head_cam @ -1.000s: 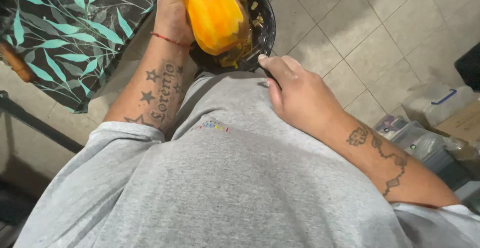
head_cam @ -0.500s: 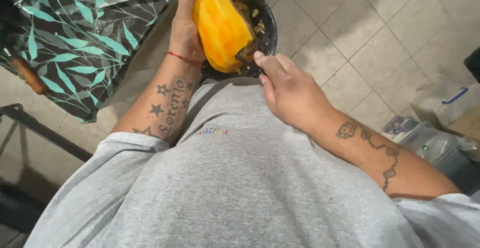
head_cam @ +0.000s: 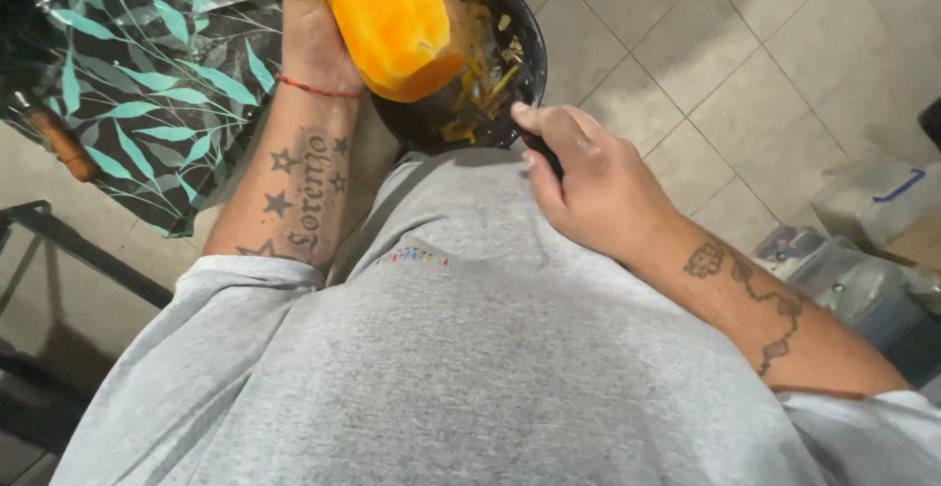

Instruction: Peeling a butternut squash with a hand peeler over a trash can.

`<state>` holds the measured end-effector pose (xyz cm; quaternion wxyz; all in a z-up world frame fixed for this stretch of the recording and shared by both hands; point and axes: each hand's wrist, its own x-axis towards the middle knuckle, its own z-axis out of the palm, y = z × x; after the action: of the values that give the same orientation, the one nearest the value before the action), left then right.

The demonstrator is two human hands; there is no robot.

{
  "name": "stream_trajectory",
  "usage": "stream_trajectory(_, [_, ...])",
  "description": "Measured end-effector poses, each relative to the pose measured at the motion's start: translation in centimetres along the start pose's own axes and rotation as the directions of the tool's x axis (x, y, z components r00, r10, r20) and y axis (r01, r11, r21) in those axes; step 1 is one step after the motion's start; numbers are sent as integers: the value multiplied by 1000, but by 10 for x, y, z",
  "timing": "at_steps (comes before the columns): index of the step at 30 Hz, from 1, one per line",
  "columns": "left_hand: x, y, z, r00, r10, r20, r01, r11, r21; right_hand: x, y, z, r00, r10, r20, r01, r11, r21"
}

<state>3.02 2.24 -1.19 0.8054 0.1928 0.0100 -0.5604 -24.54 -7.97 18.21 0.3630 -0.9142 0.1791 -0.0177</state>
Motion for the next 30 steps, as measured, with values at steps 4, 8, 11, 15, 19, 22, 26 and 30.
stream_trajectory(4, [-8,-9,37,1000,17,-6,-16,998,58,20,-12,-4,999,42,9,-42,999,-23])
stream_trajectory(8, [-13,-23,52,999,17,34,-21,993,115,30,-18,-3,1000,-6,-12,4,988,-153])
stream_trajectory(11, [-14,-30,51,999,17,31,-20,994,103,28,-16,2,998,-55,-34,46,975,-217])
stream_trajectory(15, [-21,-25,57,998,-17,-56,23,995,101,3,-2,11,992,-91,-85,76,984,-159])
stream_trajectory(19, [-16,-17,22,998,-51,-23,51,998,-21,-4,6,12,998,58,5,-57,990,-131])
stream_trajectory(22, [-15,-5,32,999,-22,34,21,999,30,4,-2,2,999,25,-45,-29,994,-101])
stream_trajectory(26, [-20,-6,48,999,3,48,-6,998,58,13,-9,-3,998,-37,-51,33,997,-73])
stream_trajectory(30, [-22,-17,53,998,60,-26,-59,996,69,20,-11,-5,986,-124,-109,118,991,-59])
